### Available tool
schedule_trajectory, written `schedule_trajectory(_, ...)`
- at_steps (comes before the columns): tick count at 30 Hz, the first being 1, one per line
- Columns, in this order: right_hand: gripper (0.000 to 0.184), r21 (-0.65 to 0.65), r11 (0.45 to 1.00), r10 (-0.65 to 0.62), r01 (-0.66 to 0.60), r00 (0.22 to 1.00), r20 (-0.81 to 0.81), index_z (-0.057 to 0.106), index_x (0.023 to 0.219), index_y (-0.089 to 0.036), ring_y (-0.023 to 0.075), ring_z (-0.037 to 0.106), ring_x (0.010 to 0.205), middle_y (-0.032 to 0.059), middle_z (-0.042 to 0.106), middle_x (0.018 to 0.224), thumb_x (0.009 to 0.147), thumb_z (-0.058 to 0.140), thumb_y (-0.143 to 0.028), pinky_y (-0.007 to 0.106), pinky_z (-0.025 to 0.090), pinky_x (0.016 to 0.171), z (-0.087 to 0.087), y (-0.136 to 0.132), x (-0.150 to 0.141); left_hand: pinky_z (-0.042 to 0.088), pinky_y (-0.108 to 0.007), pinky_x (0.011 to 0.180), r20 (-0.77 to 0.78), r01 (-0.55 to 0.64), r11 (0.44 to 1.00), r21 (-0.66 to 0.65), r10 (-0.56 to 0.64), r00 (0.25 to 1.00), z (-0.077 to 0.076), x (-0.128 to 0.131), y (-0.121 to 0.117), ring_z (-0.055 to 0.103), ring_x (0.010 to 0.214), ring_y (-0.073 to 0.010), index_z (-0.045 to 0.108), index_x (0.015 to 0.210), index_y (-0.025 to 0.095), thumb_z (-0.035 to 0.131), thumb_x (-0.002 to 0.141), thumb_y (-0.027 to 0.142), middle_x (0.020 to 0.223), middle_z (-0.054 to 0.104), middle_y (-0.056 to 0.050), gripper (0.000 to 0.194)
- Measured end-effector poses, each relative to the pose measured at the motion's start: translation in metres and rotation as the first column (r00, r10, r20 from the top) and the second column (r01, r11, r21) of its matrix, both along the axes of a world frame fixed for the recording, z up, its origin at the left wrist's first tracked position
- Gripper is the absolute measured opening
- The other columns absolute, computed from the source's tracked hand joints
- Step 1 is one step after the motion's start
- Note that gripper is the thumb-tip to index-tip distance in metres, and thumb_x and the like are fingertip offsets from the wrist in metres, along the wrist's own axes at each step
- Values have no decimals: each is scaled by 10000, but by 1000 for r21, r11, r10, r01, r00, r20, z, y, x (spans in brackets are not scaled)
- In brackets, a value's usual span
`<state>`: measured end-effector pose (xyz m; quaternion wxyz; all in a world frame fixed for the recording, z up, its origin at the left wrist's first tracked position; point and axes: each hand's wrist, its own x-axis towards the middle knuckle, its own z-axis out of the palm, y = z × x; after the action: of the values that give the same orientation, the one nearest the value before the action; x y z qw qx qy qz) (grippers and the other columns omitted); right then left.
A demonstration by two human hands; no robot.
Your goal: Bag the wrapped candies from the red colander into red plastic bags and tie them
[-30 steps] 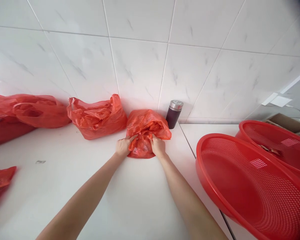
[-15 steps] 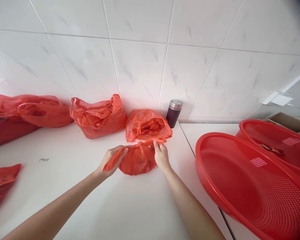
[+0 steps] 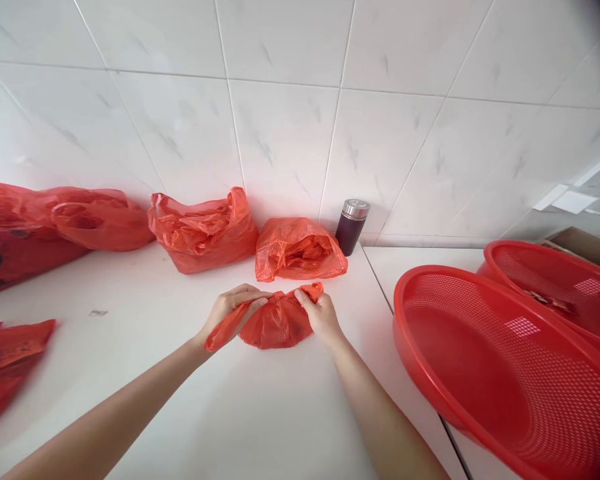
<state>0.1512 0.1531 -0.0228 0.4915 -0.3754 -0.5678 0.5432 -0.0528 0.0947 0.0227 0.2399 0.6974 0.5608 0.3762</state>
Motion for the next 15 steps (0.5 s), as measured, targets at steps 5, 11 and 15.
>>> schedule_trajectory(5, 341, -85, 984, -159, 156, 987, -24, 587, 718, -183, 164, 533, 671, -6, 594, 690, 797, 642, -510, 276, 419, 644, -19, 9, -6, 358, -294, 622, -101, -9, 998, 59, 15, 995, -1, 2, 0, 425, 622, -151, 529, 576, 196, 557, 869, 423, 632, 447, 3, 372)
schedule_trajectory(11, 390, -174, 984, -47, 28, 993, -108, 612, 806, -164, 207, 621, 751, 50, 663, 775, 813, 594, -554, 307, 494, 689, -15, 6, -7, 269, -271, 512, -88, -17, 998, -67, 11, 996, -4, 8, -12, 282, 528, -114, 252, 563, 205, 458, 909, 422, 586, 292, 37, 457)
schedule_trajectory(15, 365, -137, 990, 30, -40, 997, -74, 686, 869, -168, 225, 640, 829, 57, 696, 870, 764, 671, -518, 311, 498, 737, -3, 1, -2, 255, -257, 478, -51, -9, 990, -142, 2, 999, 2, 13, -16, 267, 525, -110, 214, 572, 210, 468, 896, 440, 591, 278, 38, 472)
